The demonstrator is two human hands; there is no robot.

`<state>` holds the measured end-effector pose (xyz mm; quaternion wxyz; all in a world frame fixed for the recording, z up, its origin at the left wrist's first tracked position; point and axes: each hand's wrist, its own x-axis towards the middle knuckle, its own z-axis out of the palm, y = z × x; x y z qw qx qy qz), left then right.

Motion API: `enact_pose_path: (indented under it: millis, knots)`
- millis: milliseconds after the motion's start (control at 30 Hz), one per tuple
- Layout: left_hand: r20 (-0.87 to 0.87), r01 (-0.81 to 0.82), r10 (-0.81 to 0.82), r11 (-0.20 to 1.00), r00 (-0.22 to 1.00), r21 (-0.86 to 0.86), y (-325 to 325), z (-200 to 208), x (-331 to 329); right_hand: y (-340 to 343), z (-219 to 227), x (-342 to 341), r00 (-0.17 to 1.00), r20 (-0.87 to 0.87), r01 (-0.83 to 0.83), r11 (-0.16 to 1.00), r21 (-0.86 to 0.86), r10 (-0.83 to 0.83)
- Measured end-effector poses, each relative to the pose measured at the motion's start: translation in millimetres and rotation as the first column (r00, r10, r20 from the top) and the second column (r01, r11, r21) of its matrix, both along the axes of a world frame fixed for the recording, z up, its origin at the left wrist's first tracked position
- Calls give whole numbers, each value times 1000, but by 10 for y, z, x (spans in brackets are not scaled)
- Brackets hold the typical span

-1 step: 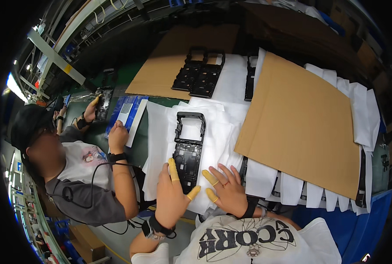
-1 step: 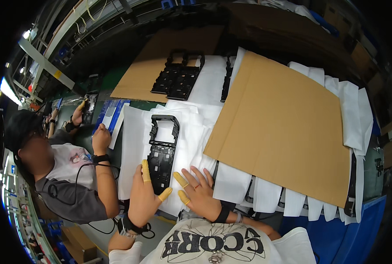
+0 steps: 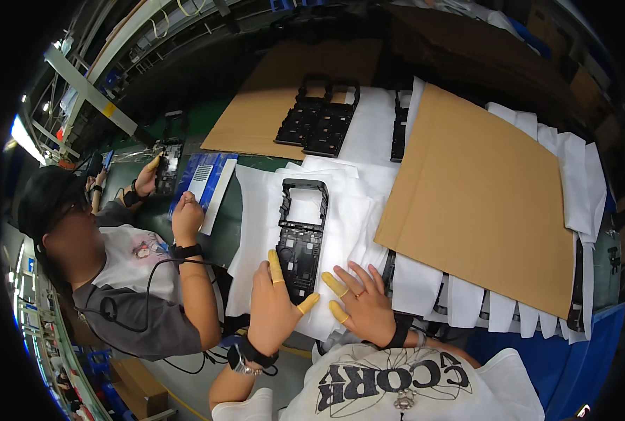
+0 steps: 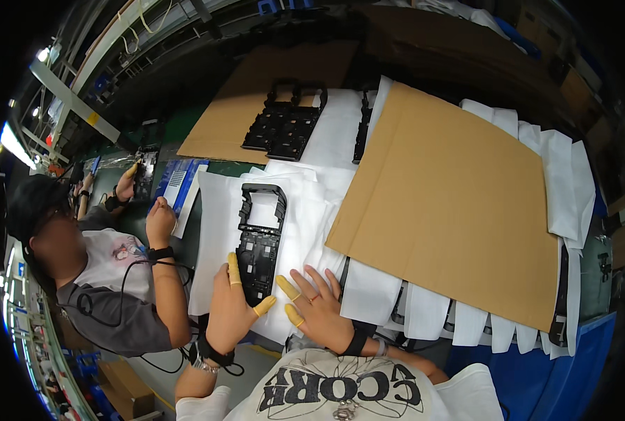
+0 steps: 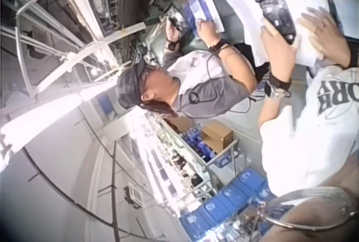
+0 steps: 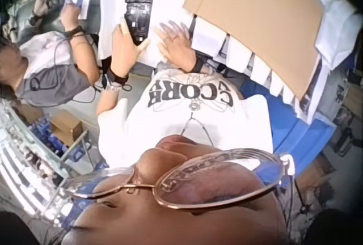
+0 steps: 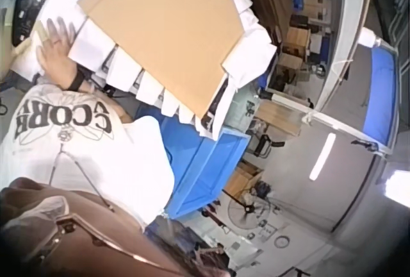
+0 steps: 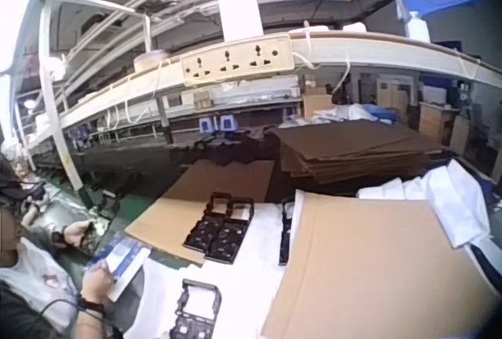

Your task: The worker is assembling electronic components, specifically handling plastic housings and internal parts at a factory workstation.

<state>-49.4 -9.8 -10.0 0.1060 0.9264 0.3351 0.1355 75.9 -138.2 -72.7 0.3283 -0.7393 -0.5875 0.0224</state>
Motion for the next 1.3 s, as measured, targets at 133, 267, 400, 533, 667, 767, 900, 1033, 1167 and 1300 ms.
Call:
enact_pose_path:
  millis: [133,267,400,533,667,767,900,1033,1167,1300]
  knots:
    - [-13,-17,15,971,1000,-239,73,101,35,25,12,7,1000,3,-31,1000,-2,31]
    - [218,114,21,801,976,-588,93,175,42,3,87,25,999,-30,-27,999,-18,27]
    - [310,232,227,313,923,-921,297,103,-112,-29,99,-1,997,-57,-44,999,-33,42]
    - [599,704,428,-139,677,-696,308,234,-35,-56,62,-5,984,-176,42,999,25,-37]
    - [733,825,392,-152,556,-544,165,569,67,-41,92,-56,995,-92,53,997,52,-48]
    - [739,840,400,-233,541,-489,122,624,174,-76,127,-79,998,53,-18,998,-64,22]
    - [740,859,478,-437,474,-268,92,635,382,-64,64,15,999,8,-47,999,-25,47]
    - [715,854,475,-366,513,-370,51,706,366,-36,72,10,998,4,-65,993,-94,66]
    - [643,897,627,-260,439,-358,-1,773,472,-6,62,28,999,-23,-51,998,-45,50]
    - [705,910,580,-192,408,-368,21,780,582,-29,88,33,999,5,-32,998,-50,33]
